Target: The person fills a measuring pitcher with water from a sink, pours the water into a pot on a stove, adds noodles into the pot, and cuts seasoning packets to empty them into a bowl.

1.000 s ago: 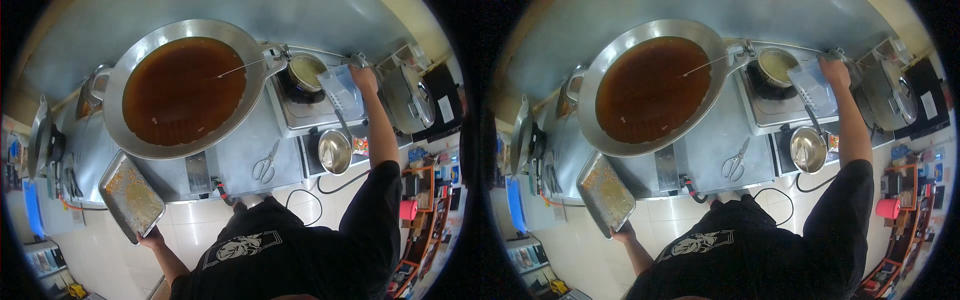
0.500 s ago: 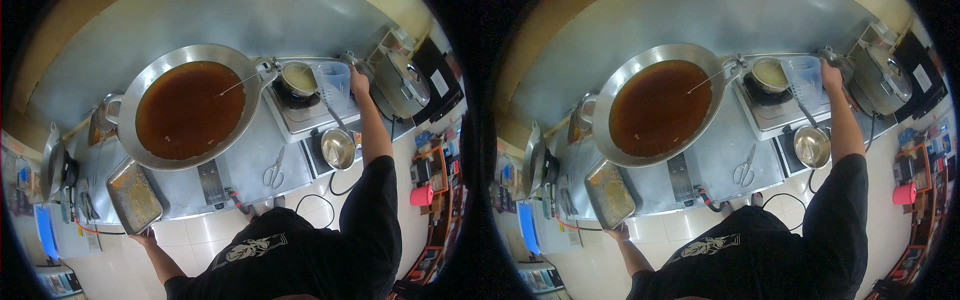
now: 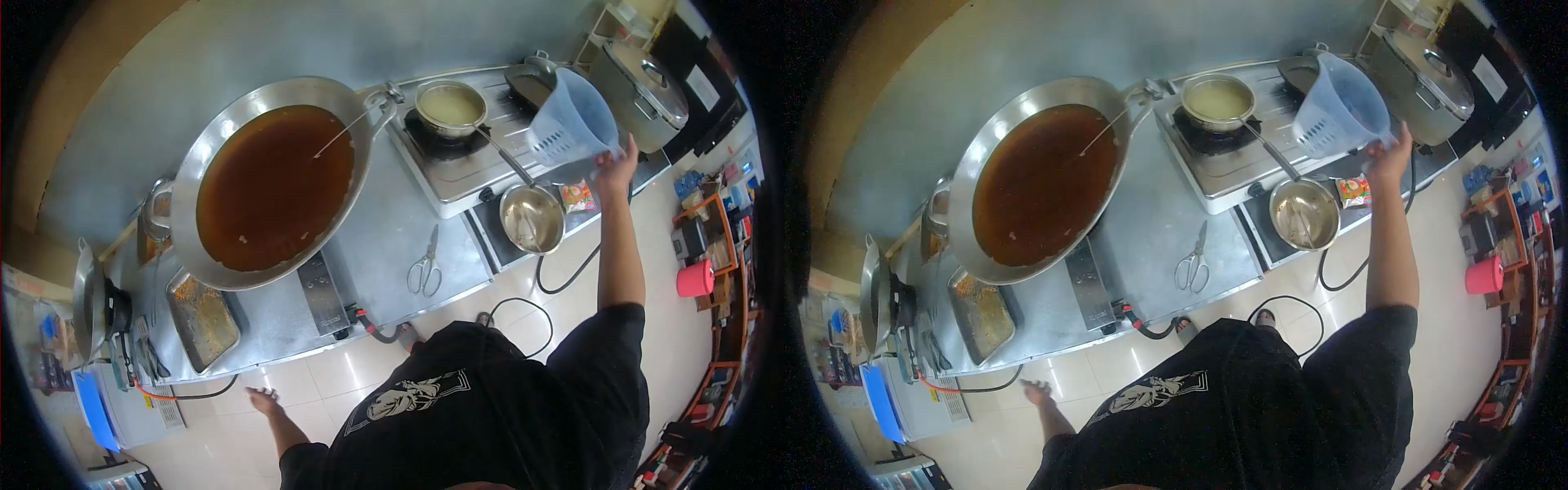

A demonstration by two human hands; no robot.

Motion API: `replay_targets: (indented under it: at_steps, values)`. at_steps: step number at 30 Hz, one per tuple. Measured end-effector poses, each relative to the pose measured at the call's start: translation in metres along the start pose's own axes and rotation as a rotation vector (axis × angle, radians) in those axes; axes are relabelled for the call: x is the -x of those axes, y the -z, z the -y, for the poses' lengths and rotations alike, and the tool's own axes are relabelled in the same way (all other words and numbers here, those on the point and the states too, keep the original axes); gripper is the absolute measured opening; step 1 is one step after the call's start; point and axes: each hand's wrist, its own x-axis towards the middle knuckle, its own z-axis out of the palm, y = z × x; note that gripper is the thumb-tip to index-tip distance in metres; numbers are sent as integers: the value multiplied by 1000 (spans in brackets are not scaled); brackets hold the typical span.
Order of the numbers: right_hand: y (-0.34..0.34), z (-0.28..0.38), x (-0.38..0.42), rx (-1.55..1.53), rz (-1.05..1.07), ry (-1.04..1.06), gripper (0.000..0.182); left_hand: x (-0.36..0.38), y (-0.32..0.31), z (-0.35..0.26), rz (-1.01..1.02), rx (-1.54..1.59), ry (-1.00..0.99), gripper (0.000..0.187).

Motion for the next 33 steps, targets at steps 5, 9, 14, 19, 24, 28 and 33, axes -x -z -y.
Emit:
replay_targets:
  at_steps: [5,9,14,19,24,28,33]
  values:
    - [95,65,5,122,-72,11,46,139,-7,90,777,-1205,58,65]
    - [187,113,18,216,-126,-142,40,269,-40,101,1002,-1088,422,62]
    - [329,100,-57,277,-253,-144,41,406,-108,93,1098,-957,615,59]
    - [369,42,-149,316,-368,-39,41,512,-186,71,1158,-820,751,57]
    - [314,-11,-228,317,-324,-100,43,574,-229,39,1055,-782,802,56]
    - [294,-45,-274,251,-289,-85,43,602,-242,6,944,-741,741,54]
    - [329,-56,-279,938,-390,31,52,604,-219,77,854,-973,263,55]
